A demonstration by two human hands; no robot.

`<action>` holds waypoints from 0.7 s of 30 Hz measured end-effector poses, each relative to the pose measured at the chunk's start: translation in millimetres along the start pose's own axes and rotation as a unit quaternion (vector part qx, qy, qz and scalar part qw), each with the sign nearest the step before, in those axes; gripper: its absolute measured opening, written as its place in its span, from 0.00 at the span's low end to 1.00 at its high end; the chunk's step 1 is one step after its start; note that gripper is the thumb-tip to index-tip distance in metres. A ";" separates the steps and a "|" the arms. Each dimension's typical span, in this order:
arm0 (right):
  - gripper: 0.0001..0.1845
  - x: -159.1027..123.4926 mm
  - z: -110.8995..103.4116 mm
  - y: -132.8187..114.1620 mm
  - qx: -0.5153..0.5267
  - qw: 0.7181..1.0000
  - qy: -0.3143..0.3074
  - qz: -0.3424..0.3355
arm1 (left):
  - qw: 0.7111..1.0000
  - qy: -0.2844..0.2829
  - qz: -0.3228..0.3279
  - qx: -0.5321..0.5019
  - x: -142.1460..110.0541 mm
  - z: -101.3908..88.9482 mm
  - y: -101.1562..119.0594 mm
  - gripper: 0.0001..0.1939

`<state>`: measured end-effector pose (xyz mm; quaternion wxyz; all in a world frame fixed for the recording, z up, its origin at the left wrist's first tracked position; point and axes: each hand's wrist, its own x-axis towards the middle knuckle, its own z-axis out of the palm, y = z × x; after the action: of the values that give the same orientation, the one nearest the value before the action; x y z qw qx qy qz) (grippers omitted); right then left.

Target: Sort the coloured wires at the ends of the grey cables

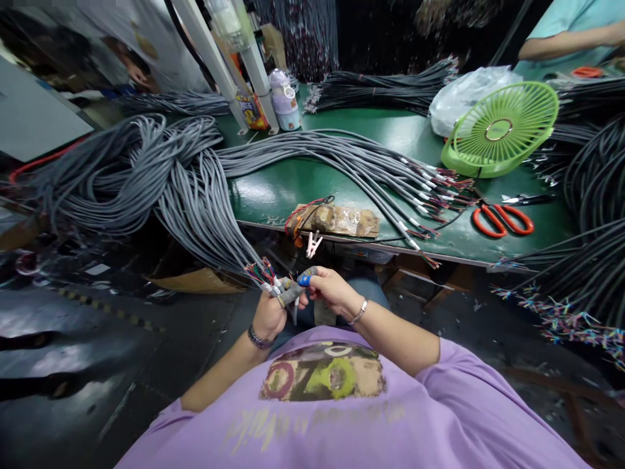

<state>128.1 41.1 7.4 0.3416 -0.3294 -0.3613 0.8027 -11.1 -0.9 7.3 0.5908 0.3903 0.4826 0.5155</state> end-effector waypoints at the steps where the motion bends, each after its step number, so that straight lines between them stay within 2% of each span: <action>1: 0.13 0.2 0.7 0.7 0.024 0.999 -0.019 0.015 | 1.000 -0.019 -0.009 -0.002 0.3 -0.8 1.4 0.13; 4: 0.17 0.8 0.5 2.4 0.068 0.994 -0.065 0.054 | 0.997 -0.063 -0.041 -0.004 1.4 -3.6 2.8 0.14; 6: 0.18 1.2 -0.5 3.2 0.066 0.993 -0.079 0.064 | 0.996 -0.073 -0.054 -0.004 1.8 -4.6 0.9 0.14; 15: 0.18 -2.2 2.3 4.0 -0.043 0.999 -0.001 -0.033 | 1.000 -0.003 -0.017 -0.009 2.2 -3.2 -8.7 0.12; 21: 0.18 -4.0 1.4 -6.0 -0.120 0.991 -0.032 -0.055 | 1.000 0.017 -0.016 0.016 2.9 -6.1 -16.8 0.11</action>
<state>131.1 40.5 14.1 0.3315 -0.3219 -0.4834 0.7435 -13.1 -1.0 -10.7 0.5839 0.3834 0.5071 0.5049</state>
